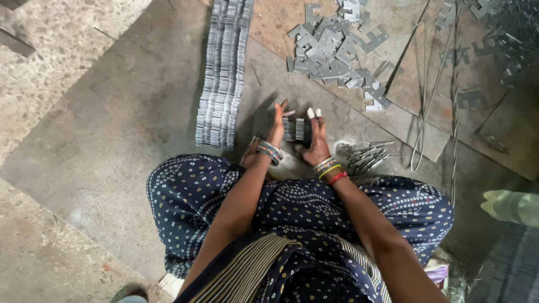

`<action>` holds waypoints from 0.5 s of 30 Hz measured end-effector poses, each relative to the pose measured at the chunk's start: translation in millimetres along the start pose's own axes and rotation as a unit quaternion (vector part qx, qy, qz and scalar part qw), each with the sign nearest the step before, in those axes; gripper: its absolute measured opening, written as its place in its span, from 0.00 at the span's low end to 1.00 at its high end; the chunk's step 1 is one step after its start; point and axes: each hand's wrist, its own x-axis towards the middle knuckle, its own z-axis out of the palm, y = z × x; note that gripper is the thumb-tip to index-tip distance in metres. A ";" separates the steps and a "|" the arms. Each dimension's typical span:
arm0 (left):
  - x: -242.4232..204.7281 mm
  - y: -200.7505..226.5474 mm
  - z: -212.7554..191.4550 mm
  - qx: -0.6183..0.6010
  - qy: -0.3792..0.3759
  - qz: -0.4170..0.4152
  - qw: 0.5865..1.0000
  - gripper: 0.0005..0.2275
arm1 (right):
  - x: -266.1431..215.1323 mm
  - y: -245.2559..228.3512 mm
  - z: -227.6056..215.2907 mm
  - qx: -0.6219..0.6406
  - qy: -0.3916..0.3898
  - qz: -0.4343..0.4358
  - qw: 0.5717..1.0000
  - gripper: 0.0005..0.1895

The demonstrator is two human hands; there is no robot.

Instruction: The person sits on the floor and repeatedly picks up small metal brackets from a pile, aligns them, and stacks them into neat columns. The person also uses a long metal rod to sweep and gather scattered brackets into a central pile before continuing to stack them.

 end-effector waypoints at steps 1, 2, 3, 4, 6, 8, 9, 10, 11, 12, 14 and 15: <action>0.0 -3.0 -1.0 -0.019 -0.002 -0.009 1.000 0.41 | -0.8 2.0 0.7 0.007 0.009 0.013 1.000 0.62; 3.6 -2.4 -5.2 -0.003 0.004 -0.023 1.000 0.41 | 3.9 3.2 4.3 0.016 0.020 0.022 0.999 0.61; 7.0 -2.5 -8.3 0.013 0.010 -0.037 0.999 0.42 | 7.0 4.8 6.7 -0.005 0.005 0.029 1.000 0.60; 8.5 -6.3 -6.8 0.027 0.017 -0.052 0.998 0.43 | 5.2 8.6 4.2 -0.027 -0.011 0.037 0.999 0.58; 14.0 -9.1 -0.6 0.077 0.045 -0.095 0.991 0.43 | 2.4 15.0 0.0 -0.046 -0.031 0.033 0.998 0.54; 11.8 -3.9 -1.5 0.116 0.054 -0.058 0.990 0.41 | 0.3 17.7 -2.1 -0.038 -0.040 0.011 0.998 0.50; 7.0 1.9 -2.3 0.131 0.046 0.000 0.990 0.40 | 0.2 18.1 -2.3 -0.046 -0.039 0.010 0.998 0.49; 0.4 11.7 -6.1 0.149 0.039 0.058 0.986 0.38 | 0.3 18.0 -2.9 -0.054 -0.037 0.010 0.998 0.48; -6.5 26.2 -16.0 0.207 0.043 0.091 0.973 0.36 | 1.9 17.2 -2.0 -0.062 -0.035 0.010 0.997 0.47; -16.4 42.4 -30.3 0.264 0.047 0.122 0.956 0.34 | 1.7 16.5 -1.4 -0.052 -0.039 0.023 0.998 0.47; -39.9 78.3 -68.3 0.371 0.064 0.182 0.909 0.31 | 1.3 16.5 -3.9 -0.035 -0.046 0.048 0.997 0.46; -53.6 97.3 -93.7 0.419 0.078 0.212 0.880 0.29 | 1.2 16.2 -5.4 -0.034 -0.040 0.043 0.998 0.46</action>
